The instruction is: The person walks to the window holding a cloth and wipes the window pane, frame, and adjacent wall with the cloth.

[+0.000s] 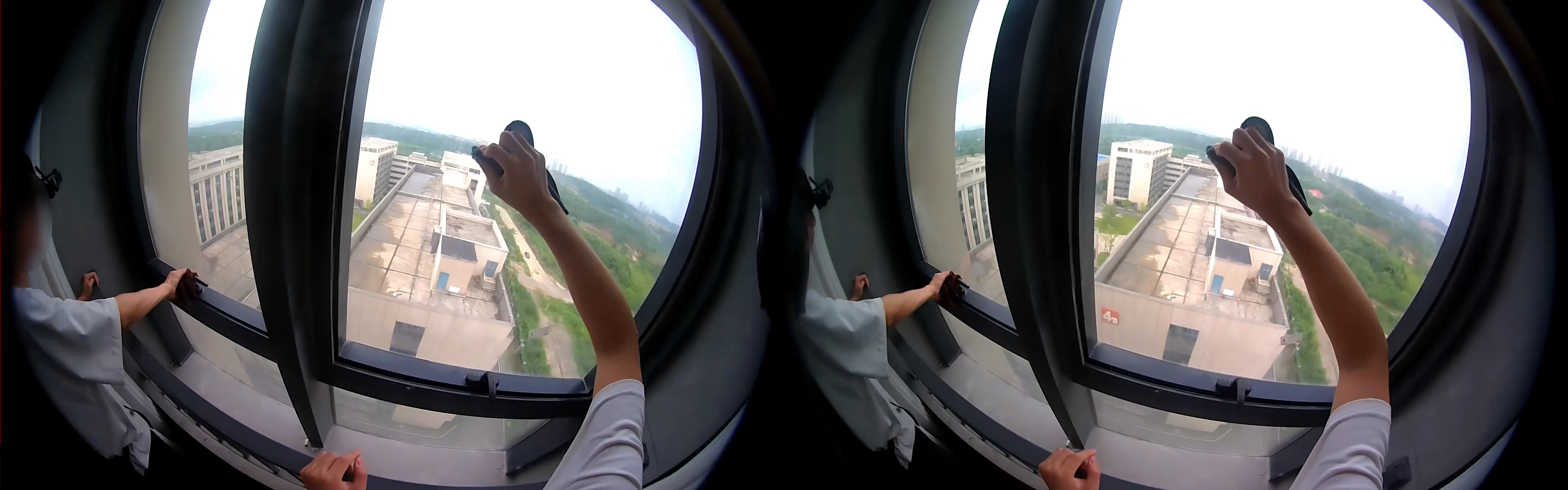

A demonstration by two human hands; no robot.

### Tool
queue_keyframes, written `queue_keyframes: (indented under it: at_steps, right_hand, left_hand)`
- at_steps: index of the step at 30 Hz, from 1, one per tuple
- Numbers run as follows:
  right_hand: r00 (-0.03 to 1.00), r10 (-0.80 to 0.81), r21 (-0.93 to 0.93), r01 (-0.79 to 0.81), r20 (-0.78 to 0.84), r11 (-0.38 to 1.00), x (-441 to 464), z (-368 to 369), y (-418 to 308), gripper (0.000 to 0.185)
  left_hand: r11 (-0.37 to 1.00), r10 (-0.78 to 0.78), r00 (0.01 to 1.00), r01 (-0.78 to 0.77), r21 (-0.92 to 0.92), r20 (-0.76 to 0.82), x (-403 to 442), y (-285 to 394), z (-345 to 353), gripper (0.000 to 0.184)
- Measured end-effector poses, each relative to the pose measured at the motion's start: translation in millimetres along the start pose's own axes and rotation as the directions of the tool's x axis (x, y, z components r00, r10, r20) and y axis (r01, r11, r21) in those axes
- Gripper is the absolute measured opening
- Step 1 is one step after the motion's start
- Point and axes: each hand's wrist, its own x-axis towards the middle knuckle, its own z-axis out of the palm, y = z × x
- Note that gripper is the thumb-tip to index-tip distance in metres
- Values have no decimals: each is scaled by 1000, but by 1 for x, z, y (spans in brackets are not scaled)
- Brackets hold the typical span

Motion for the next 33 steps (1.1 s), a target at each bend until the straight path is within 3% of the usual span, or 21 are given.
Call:
queue_keyframes:
  at_steps: [3, 8, 10, 14, 18, 22, 24, 26, 28, 30, 32, 33]
  right_hand:
    - [997, -1, -66, -4, -71, 998, -25, -26, 28, 13]
    - [930, 236, -182, -293, -282, 939, -78, -84, 91, 16]
    - [870, 309, -258, -423, -384, 869, -109, -120, 132, 18]
    - [665, 504, -356, -734, -551, 579, -189, -180, 183, 21]
    - [724, 477, -433, -684, -498, 587, -247, -201, 173, 20]
    - [715, 508, -261, -670, -480, 695, -252, -207, 168, 17]
    - [697, 453, -225, -651, -556, 725, -241, -206, 176, 19]
    - [671, 475, -219, -681, -570, 699, -234, -205, 194, 16]
    - [723, 337, -286, -591, -603, 754, -231, -207, 206, 13]
    - [707, 392, -229, -611, -589, 757, -241, -209, 204, 15]
    - [858, 236, -372, -424, -456, 826, -254, -216, 193, 28]
    - [893, 253, -448, -411, -371, 794, -258, -219, 177, 38]
  left_hand:
    - [1000, -8, 999, 8, 8, -35, 1, 1, 3, 8]
    - [999, 28, 999, -27, 23, -43, 5, 9, 7, 9]
    - [1000, 3, 997, -2, 15, -72, 1, 7, 10, 15]
    - [994, 18, 993, -5, 109, -115, 1, 13, 18, 26]
    - [991, -124, 985, 129, 34, -119, 10, 31, 20, 26]
    - [984, -119, 982, 137, 118, -147, 5, 24, 25, 25]
    - [986, -92, 980, 114, 122, -178, 4, 23, 27, 26]
    - [978, -134, 971, 162, 130, -196, 1, 19, 30, 29]
    - [977, -110, 972, 144, 157, -208, 2, 23, 31, 30]
    - [974, -131, 964, 169, 154, -231, 1, 20, 34, 31]
    - [969, -131, 965, 172, 175, -227, 0, 17, 31, 31]
    - [969, -125, 967, 167, 181, -224, -1, 16, 32, 31]
